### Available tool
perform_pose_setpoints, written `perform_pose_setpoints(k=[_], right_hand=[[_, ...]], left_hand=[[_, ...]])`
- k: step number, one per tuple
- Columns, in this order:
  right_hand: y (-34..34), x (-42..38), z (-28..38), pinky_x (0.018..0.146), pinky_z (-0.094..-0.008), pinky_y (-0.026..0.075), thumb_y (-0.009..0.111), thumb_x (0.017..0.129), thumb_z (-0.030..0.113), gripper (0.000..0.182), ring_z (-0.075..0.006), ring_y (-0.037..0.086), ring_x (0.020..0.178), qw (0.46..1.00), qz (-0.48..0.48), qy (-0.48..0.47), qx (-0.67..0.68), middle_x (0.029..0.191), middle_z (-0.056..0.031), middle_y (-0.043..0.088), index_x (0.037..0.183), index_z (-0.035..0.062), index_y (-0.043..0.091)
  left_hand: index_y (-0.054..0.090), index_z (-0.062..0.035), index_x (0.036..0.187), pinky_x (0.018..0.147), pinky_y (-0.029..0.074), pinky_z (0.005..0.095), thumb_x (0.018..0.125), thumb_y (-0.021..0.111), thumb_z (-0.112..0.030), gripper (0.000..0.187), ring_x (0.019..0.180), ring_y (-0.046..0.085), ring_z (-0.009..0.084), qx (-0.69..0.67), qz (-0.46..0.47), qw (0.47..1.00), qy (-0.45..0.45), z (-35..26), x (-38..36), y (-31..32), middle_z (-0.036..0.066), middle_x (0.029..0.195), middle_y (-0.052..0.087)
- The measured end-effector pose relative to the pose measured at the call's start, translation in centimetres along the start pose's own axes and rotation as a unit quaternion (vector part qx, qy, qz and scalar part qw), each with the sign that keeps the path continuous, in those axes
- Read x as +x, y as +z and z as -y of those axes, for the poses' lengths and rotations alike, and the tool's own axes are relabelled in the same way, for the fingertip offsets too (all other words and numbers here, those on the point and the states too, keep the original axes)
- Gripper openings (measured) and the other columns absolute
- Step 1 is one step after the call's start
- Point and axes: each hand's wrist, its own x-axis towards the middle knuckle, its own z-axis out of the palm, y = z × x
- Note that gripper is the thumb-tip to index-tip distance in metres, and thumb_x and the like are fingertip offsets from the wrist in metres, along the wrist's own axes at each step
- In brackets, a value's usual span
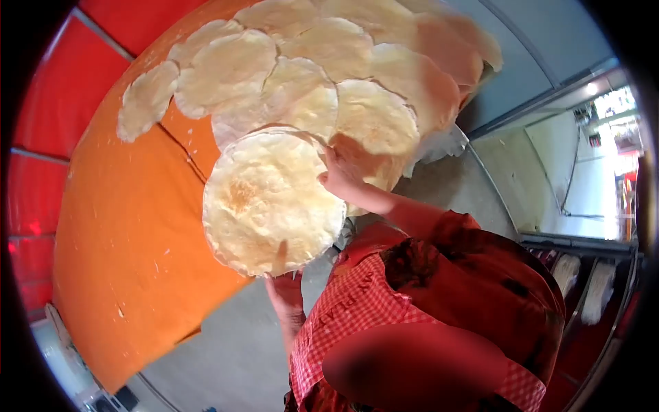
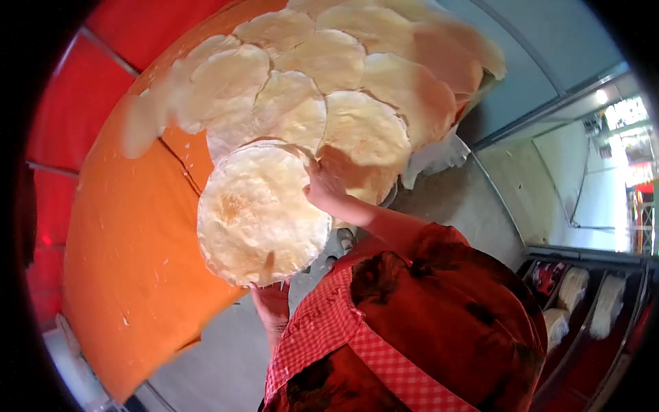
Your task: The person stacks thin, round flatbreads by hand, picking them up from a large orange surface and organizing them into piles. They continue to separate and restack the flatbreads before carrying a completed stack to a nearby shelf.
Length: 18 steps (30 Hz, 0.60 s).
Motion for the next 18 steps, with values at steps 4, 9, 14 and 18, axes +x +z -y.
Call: perform_pose_setpoints(k=[4,9,14,18], right_hand=[[-0.7,2.2,-0.3,0.091,-0.0412,0.045,0.074,0.067,0.035,0.058,-0.0319,0.056,0.11,0.966,0.153,0.19,0.082,0.113,-0.0182,0.06,0.112,0.0017,0.057],[-0.6,2.9,-0.4,0.095,-0.0388,0.043,0.078,0.061,0.04,0.078,-0.0305,0.053,0.117,0.943,0.251,0.19,0.113,0.124,-0.0176,0.056,0.125,0.002,0.052],[1.0,2.9,0.5,0.092,-0.0374,0.044,0.078,0.059,0.025,0.07,-0.0297,0.053,0.115,0.941,0.186,0.229,0.163,0.119,-0.0155,0.058,0.119,0.0029,0.05],[-0.4,4.8,-1.5,0.088,-0.0351,0.045,0.075,0.057,0.009,0.071,-0.0258,0.055,0.108,0.883,0.188,0.212,0.375,0.112,-0.0123,0.058,0.122,0.0031,0.048]], left_hand=[[0.035,-0.0088,0.14,0.095,0.044,0.0399,0.093,0.047,-0.041,0.058,0.12,0.049,0.0271,0.043,-0.028,0.998,-0.036,-0.1,1.5,-0.8,0.016,0.138,0.046],[0.057,-0.0077,0.116,0.082,0.05,0.038,0.09,0.055,-0.026,0.032,0.104,0.059,0.0241,0.053,-0.107,0.992,-0.051,1.2,3.6,-4.6,0.007,0.118,0.059],[0.055,-0.0066,0.109,0.072,0.05,0.0341,0.087,0.061,-0.017,0.026,0.092,0.061,0.0224,-0.032,-0.104,0.992,-0.062,1.9,3.6,-5.3,0.008,0.105,0.062],[0.053,-0.0056,0.115,0.073,0.051,0.0346,0.089,0.062,-0.02,0.032,0.094,0.061,0.0229,-0.052,-0.086,0.994,-0.047,1.2,2.5,-2.9,0.01,0.11,0.062]])
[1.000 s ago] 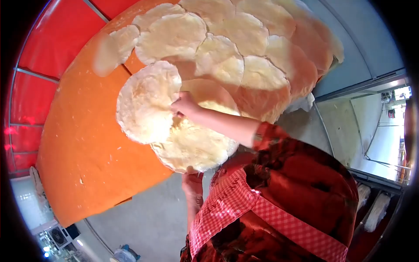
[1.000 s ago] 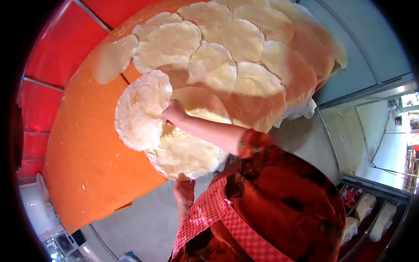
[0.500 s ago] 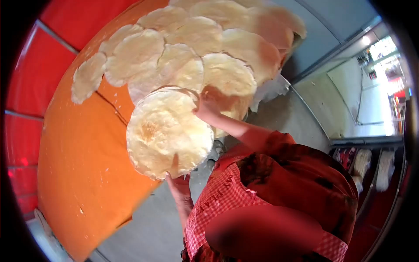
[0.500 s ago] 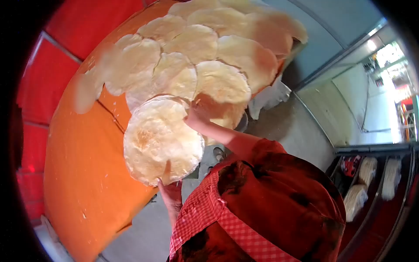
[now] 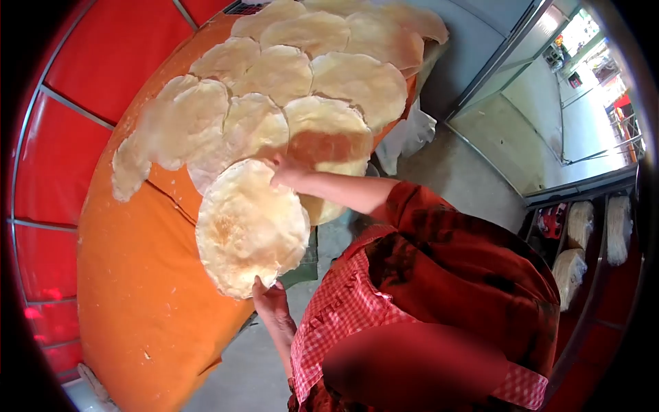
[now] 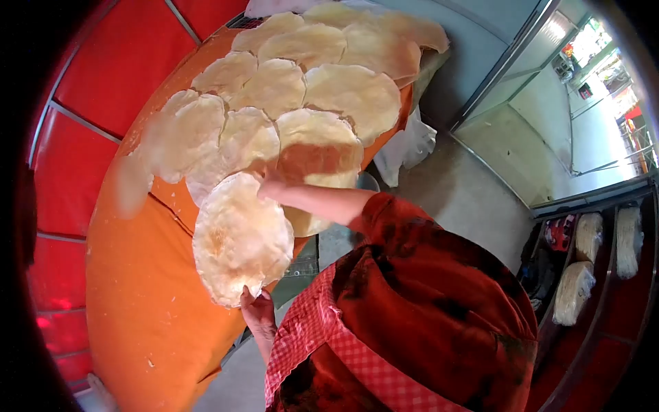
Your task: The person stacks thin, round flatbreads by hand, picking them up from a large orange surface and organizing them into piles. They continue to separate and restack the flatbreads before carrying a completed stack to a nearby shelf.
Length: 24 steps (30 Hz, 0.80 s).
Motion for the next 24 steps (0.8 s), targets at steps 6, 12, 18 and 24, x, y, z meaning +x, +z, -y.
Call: perform_pose_setpoints(k=[6,12,18,24], right_hand=[[-14.3,1.7,1.8,0.085,-0.034,0.047,0.069,0.063,0.006,0.063,-0.0269,0.058,0.105,0.968,-0.041,-0.23,0.087,0.113,-0.0138,0.059,0.124,0.0044,0.05],[-20.5,4.6,-8.0,0.082,-0.0409,0.049,0.067,0.067,0.015,0.047,-0.0351,0.061,0.1,0.95,-0.143,-0.066,-0.268,0.111,-0.0163,0.062,0.113,0.0091,0.058],[-19.9,4.5,-8.1,0.081,-0.0438,0.048,0.074,0.068,0.022,0.063,-0.0361,0.061,0.089,0.898,-0.267,-0.052,-0.346,0.103,-0.013,0.063,0.123,0.01,0.047],[-25.3,6.6,-7.2,0.072,-0.032,0.048,0.08,0.061,0.015,0.039,-0.0161,0.06,0.08,0.988,0.096,0.058,0.109,0.084,-0.006,0.063,0.093,0.0021,0.063]], left_hand=[[0.049,-0.0107,0.126,0.083,0.054,0.0336,0.087,0.066,-0.023,0.044,0.105,0.06,0.0201,0.094,0.064,0.992,-0.059,5.3,-2.5,12.7,0.005,0.12,0.06],[0.056,-0.0069,0.109,0.081,0.051,0.037,0.088,0.061,-0.022,0.027,0.095,0.059,0.0238,0.163,-0.007,0.969,-0.183,13.0,5.3,12.9,0.011,0.102,0.061],[0.05,-0.0107,0.121,0.083,0.047,0.0419,0.085,0.063,-0.028,0.041,0.113,0.048,0.0249,0.258,-0.138,0.95,-0.111,12.0,4.1,14.2,0.01,0.124,0.05],[0.047,-0.0043,0.127,0.086,0.051,0.0422,0.085,0.064,-0.01,0.045,0.1,0.06,0.0257,0.103,0.004,0.991,-0.09,12.3,3.9,16.4,0.01,0.115,0.059]])
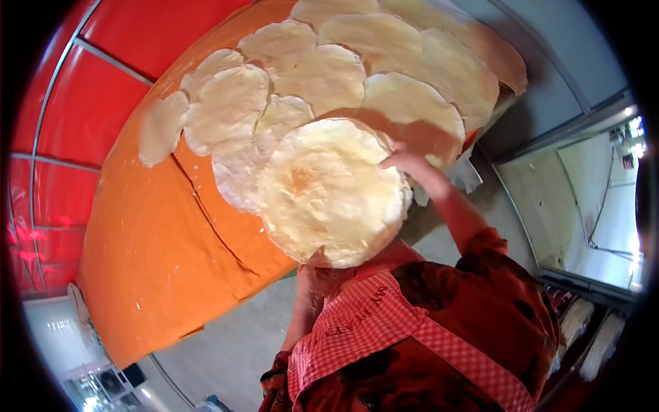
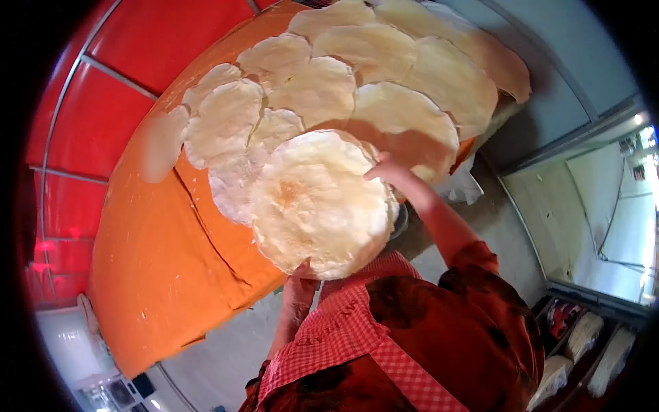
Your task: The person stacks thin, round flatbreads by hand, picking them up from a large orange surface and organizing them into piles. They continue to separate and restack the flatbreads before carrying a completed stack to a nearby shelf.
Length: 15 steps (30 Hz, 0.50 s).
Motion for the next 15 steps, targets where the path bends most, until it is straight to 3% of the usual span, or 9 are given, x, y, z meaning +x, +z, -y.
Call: perform_pose_setpoints(k=[1,2,3,4,6,7,10,13,15], right_hand=[[-0.4,-2.2,3.5,0.072,-0.0316,0.051,0.074,0.064,0.01,0.043,-0.0176,0.065,0.081,0.998,-0.002,-0.038,-0.05,0.09,-0.0086,0.069,0.104,0.0003,0.065],[-1.7,-2.1,3.7,0.072,-0.0305,0.051,0.073,0.065,0.01,0.041,-0.0171,0.065,0.082,0.997,0.021,-0.071,-0.023,0.089,-0.0084,0.069,0.104,0.0004,0.065],[-2.4,-4.6,7.2,0.073,-0.0297,0.051,0.072,0.066,0.009,0.042,-0.0168,0.065,0.082,0.995,0.015,-0.088,-0.045,0.09,-0.0085,0.068,0.107,0.0,0.064],[-2.4,-7.0,10.5,0.073,-0.0284,0.051,0.07,0.069,0.006,0.043,-0.0157,0.065,0.082,0.997,0.001,-0.077,-0.026,0.093,-0.0086,0.068,0.11,-0.0009,0.062],[-3.6,-10.5,15.7,0.074,-0.0274,0.051,0.068,0.073,0.004,0.039,-0.0147,0.064,0.085,0.989,-0.013,-0.079,-0.127,0.094,-0.0085,0.067,0.111,-0.0012,0.06],[-3.5,-12.1,18.1,0.078,-0.0283,0.05,0.068,0.072,0.006,0.041,-0.0149,0.063,0.087,0.976,-0.018,-0.111,-0.185,0.094,-0.0077,0.066,0.112,-0.0017,0.059],[-3.1,-13.9,22.9,0.084,-0.0301,0.048,0.069,0.071,0.008,0.044,-0.0148,0.06,0.093,0.925,-0.034,-0.168,-0.34,0.098,-0.007,0.065,0.112,-0.0034,0.059],[-0.8,-14.4,26.3,0.088,-0.0312,0.046,0.068,0.07,0.01,0.045,-0.0153,0.058,0.099,0.956,-0.045,-0.2,-0.211,0.103,-0.0067,0.064,0.113,-0.0031,0.059],[1.7,-13.0,25.4,0.084,-0.0277,0.045,0.067,0.072,0.014,0.04,-0.0144,0.058,0.093,0.95,-0.125,-0.246,-0.144,0.098,-0.0033,0.064,0.109,-0.0007,0.061]], left_hand=[[0.048,-0.0038,0.126,0.088,0.051,0.0412,0.085,0.064,-0.01,0.044,0.101,0.06,0.0254,-0.004,0.006,1.0,-0.026,-1.5,-2.2,3.7,0.01,0.115,0.059],[0.049,-0.0032,0.125,0.089,0.051,0.0403,0.085,0.064,-0.01,0.043,0.102,0.059,0.0251,-0.009,0.012,0.999,-0.052,-2.5,-3.5,5.5,0.01,0.115,0.059],[0.053,-0.0017,0.121,0.09,0.05,0.0432,0.084,0.066,-0.012,0.04,0.104,0.059,0.0263,-0.034,0.057,0.991,-0.114,-1.2,-1.3,2.1,0.009,0.116,0.059],[0.053,-0.0015,0.121,0.092,0.048,0.0422,0.084,0.066,-0.012,0.041,0.106,0.058,0.0255,-0.022,0.07,0.99,-0.124,-1.7,-1.8,2.8,0.009,0.117,0.059],[0.053,-0.0009,0.122,0.097,0.044,0.0402,0.083,0.067,-0.012,0.043,0.111,0.055,0.0241,0.007,0.101,0.984,-0.145,-3.4,-3.1,6.2,0.01,0.12,0.059],[0.055,-0.0013,0.119,0.092,0.047,0.0363,0.082,0.068,-0.011,0.04,0.105,0.058,0.0227,0.022,0.1,0.986,-0.129,-3.8,-2.9,7.0,0.01,0.113,0.062],[0.059,-0.0003,0.108,0.075,0.054,0.0323,0.083,0.068,-0.01,0.028,0.084,0.063,0.0182,0.071,0.228,0.962,-0.133,-6.6,-1.3,7.3,0.005,0.094,0.064],[0.059,-0.0004,0.104,0.066,0.052,0.0277,0.081,0.066,-0.006,0.025,0.08,0.063,0.0163,0.069,0.202,0.976,-0.04,-11.9,-2.9,9.7,0.006,0.092,0.066],[0.06,-0.0009,0.104,0.063,0.051,0.0276,0.081,0.066,-0.005,0.024,0.077,0.063,0.0153,0.08,0.17,0.981,0.039,-16.6,-2.8,9.1,0.006,0.091,0.066]])
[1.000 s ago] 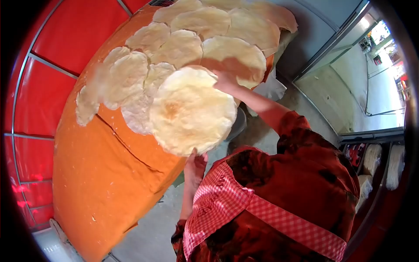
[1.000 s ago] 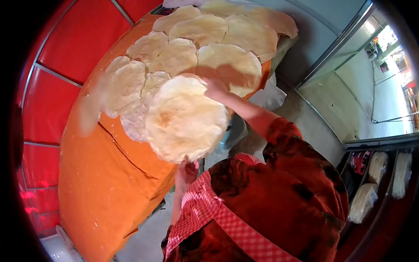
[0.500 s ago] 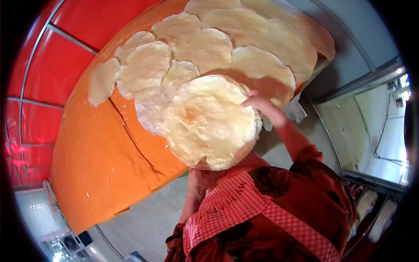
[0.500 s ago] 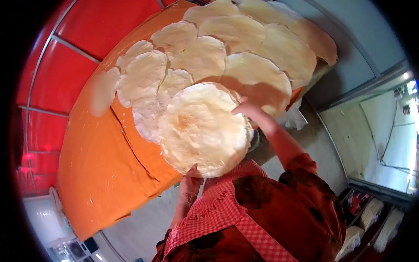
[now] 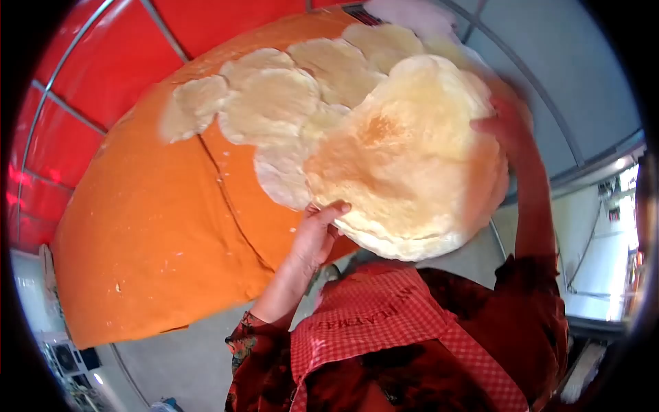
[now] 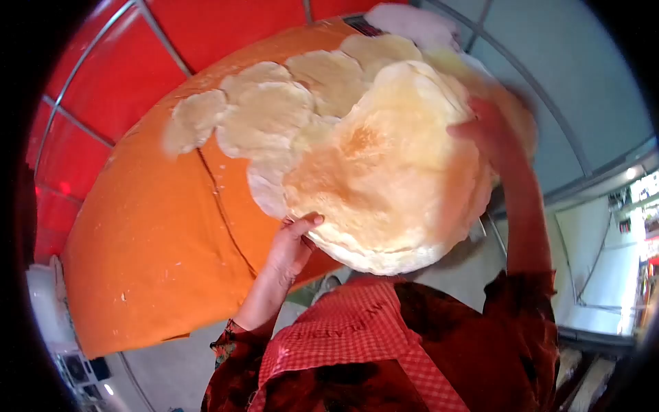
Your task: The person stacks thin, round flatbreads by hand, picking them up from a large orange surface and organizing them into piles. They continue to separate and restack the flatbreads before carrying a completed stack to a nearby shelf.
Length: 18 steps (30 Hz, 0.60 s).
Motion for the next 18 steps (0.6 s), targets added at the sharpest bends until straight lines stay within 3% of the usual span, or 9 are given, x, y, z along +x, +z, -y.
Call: perform_pose_setpoints(k=[5,7,8,9,12,13,14,15,18], right_hand=[[10.6,1.6,-18.2,0.065,-0.0315,0.05,0.065,0.079,0.025,0.038,-0.0108,0.057,0.081,0.993,-0.101,-0.063,-0.019,0.094,-0.0015,0.062,0.111,0.0057,0.06],[16.2,-0.8,-16.1,0.061,-0.0305,0.048,0.066,0.079,0.02,0.023,-0.0084,0.052,0.074,0.954,0.032,0.264,0.139,0.085,-0.0003,0.058,0.098,0.0084,0.06],[16.8,-0.4,-20.4,0.06,-0.0296,0.046,0.066,0.077,0.015,0.019,-0.0085,0.051,0.073,0.954,0.052,0.296,0.023,0.084,0.0,0.056,0.092,0.0079,0.057],[17.7,1.3,-25.4,0.059,-0.0286,0.045,0.066,0.076,0.01,0.016,-0.0087,0.049,0.071,0.939,0.068,0.324,-0.091,0.082,0.0004,0.054,0.087,0.0074,0.054],[21.9,7.5,-27.3,0.058,-0.0277,0.043,0.066,0.073,0.002,0.018,-0.0085,0.047,0.067,0.984,-0.128,-0.111,-0.06,0.074,0.0022,0.05,0.079,0.0063,0.049],[25.0,9.0,-20.9,0.059,-0.0248,0.045,0.066,0.078,0.002,0.013,-0.0059,0.048,0.064,0.984,-0.097,-0.146,-0.024,0.075,0.0015,0.052,0.083,0.0066,0.055],[27.0,11.5,-19.3,0.062,-0.0251,0.047,0.063,0.082,0.004,0.008,-0.0075,0.054,0.068,0.991,0.034,-0.126,-0.034,0.079,-0.0002,0.056,0.088,0.0053,0.058],[31.0,11.7,-10.7,0.066,-0.0266,0.051,0.061,0.088,0.011,0.007,-0.0114,0.061,0.074,0.987,0.107,0.065,0.098,0.083,-0.0021,0.062,0.093,0.0054,0.061],[44.2,19.7,-6.6,0.069,-0.0314,0.056,0.062,0.089,0.017,0.016,-0.019,0.068,0.079,0.931,0.271,0.161,0.183,0.09,-0.0111,0.068,0.093,0.0019,0.063]], left_hand=[[0.062,-0.0039,0.105,0.074,0.054,0.0345,0.081,0.066,-0.01,0.025,0.087,0.064,0.019,0.15,-0.053,0.984,0.082,-7.8,3.7,-10.0,0.007,0.096,0.065],[0.061,-0.0037,0.101,0.07,0.053,0.0334,0.083,0.069,-0.016,0.024,0.082,0.063,0.0187,0.228,-0.121,0.958,0.123,-8.2,6.0,-16.3,0.005,0.09,0.064],[0.061,-0.0032,0.1,0.069,0.052,0.0328,0.083,0.07,-0.019,0.025,0.08,0.062,0.0184,0.263,-0.173,0.937,0.153,-8.2,6.5,-19.5,0.004,0.088,0.064],[0.06,-0.0031,0.098,0.068,0.051,0.0324,0.082,0.071,-0.021,0.026,0.081,0.062,0.0186,0.374,-0.247,0.862,0.239,-8.6,7.1,-23.6,0.005,0.088,0.063],[0.058,-0.0033,0.098,0.077,0.048,0.0381,0.075,0.074,-0.018,0.032,0.09,0.058,0.0302,0.605,-0.392,0.565,0.401,-13.1,6.3,-33.2,0.014,0.095,0.06],[0.058,-0.0041,0.103,0.084,0.044,0.0426,0.075,0.072,-0.021,0.036,0.097,0.054,0.0351,0.641,-0.45,0.513,0.353,-14.3,6.2,-35.3,0.016,0.101,0.058],[0.057,-0.0042,0.105,0.085,0.043,0.0443,0.076,0.07,-0.023,0.037,0.101,0.051,0.0355,0.669,-0.462,0.474,0.338,-14.8,6.7,-37.4,0.016,0.107,0.056],[0.056,-0.0043,0.106,0.087,0.041,0.0461,0.078,0.068,-0.026,0.037,0.106,0.049,0.0359,0.693,-0.476,0.433,0.326,-15.0,7.4,-39.3,0.016,0.114,0.055],[0.054,-0.0046,0.112,0.09,0.036,0.0509,0.08,0.063,-0.033,0.044,0.112,0.044,0.037,0.733,-0.5,0.406,0.22,-15.1,7.8,-38.3,0.017,0.121,0.049]])
